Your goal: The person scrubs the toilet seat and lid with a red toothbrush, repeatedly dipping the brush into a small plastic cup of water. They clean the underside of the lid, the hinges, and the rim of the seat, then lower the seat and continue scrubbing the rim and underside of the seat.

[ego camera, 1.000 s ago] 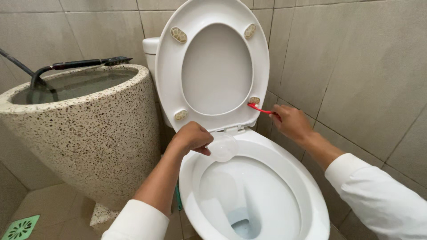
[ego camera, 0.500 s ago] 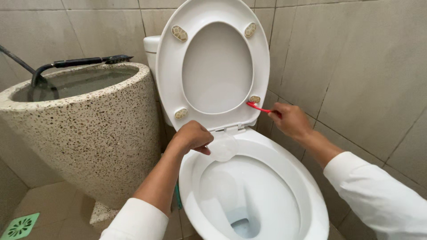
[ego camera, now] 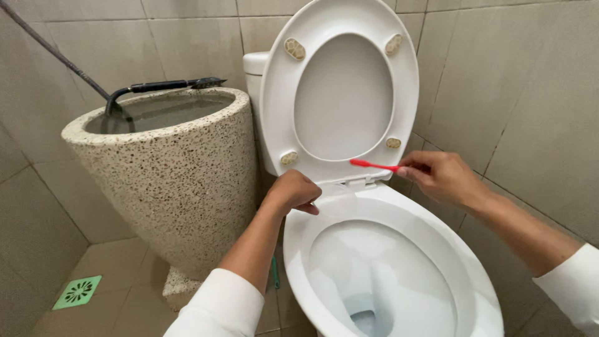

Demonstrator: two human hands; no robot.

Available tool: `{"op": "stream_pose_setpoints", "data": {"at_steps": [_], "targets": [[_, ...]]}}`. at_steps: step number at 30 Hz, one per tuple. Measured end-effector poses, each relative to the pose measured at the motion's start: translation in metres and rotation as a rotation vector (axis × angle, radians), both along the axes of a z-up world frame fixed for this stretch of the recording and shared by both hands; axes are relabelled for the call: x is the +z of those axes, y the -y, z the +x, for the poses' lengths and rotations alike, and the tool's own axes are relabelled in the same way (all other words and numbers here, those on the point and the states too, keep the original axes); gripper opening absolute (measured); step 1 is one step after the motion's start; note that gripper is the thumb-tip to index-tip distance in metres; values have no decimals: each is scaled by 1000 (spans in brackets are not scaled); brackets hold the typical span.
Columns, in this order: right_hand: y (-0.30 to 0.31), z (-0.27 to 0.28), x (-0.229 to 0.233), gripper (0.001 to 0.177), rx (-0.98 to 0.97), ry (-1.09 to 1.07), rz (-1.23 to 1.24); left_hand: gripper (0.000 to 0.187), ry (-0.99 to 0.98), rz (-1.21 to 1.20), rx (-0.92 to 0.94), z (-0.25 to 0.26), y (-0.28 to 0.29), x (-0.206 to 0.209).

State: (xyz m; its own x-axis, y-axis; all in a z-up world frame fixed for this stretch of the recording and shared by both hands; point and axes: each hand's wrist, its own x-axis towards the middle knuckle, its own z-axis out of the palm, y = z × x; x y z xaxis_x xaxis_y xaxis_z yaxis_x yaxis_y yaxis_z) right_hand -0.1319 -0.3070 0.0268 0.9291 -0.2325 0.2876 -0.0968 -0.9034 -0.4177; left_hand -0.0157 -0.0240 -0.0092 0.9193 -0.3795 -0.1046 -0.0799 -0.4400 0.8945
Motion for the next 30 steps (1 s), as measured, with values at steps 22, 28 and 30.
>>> {"op": "stream_pose_setpoints", "data": {"at_steps": [22, 28, 30], "targets": [[-101, 69, -44, 16, 257, 360, -309, 13, -113, 1, 87, 29, -74, -19], [-110, 88, -55, 18, 285, 211, -110, 12, -100, 74, 94, 26, -83, -16], [-97, 87, -49, 19, 246, 68, -112, 12, -91, 126, 110, 26, -90, -9]]}}
